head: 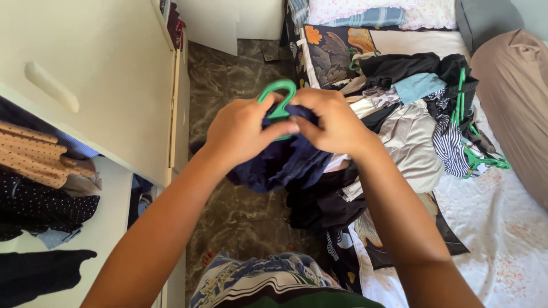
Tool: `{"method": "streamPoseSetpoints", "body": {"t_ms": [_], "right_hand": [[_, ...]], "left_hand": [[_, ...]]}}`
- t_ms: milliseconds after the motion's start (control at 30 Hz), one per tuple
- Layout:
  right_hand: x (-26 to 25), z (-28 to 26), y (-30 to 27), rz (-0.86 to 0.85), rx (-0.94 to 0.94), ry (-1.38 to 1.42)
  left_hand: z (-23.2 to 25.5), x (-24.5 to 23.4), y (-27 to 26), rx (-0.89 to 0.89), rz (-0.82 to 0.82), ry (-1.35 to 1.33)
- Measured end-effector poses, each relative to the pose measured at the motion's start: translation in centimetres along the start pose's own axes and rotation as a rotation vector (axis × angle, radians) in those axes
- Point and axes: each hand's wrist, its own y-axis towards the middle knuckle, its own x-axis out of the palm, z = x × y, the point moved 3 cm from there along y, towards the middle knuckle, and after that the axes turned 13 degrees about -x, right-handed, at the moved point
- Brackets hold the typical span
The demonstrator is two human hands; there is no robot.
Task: Hanging various pieces of clothing on hangers and placing them in a closet.
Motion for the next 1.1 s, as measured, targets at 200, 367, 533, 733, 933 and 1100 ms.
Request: {"method": "streamPoseSetpoints", "body": {"t_ms": [200, 367, 533, 733, 933, 1100], "right_hand": [[-3.2, -0.2, -4.8, 0.335, 0.051, -0.227], [3.7, 1.8, -8.9, 0.430, 0.639, -0.021], [9.8, 4.4, -7.2, 0.428, 0.568, -0.144], [9.3, 9.8, -10.0, 0.859, 0.571, 0.667], [3.8, 10.4, -6.9, 0.608, 0.461, 0.241], [-0.1, 7.7, -1.6, 0.430, 0.392, -0.068]], "left_hand": [[-3.2, -2.8, 0.2, -0.326, 0.204, -0.087], [-3.0, -2.5, 0.3, -0.459, 0.257, -0.190], [-1.9, -1.9, 0.3, -0.426, 0.225, -0.109], [-4.7, -4.1, -1.3, -0.338, 0.292, 0.111], [-6.9, -4.5, -3.3, -0.305, 0.291, 0.247], [-6.6, -4.7, -3.7, -0.231, 0.256, 0.253]]}}
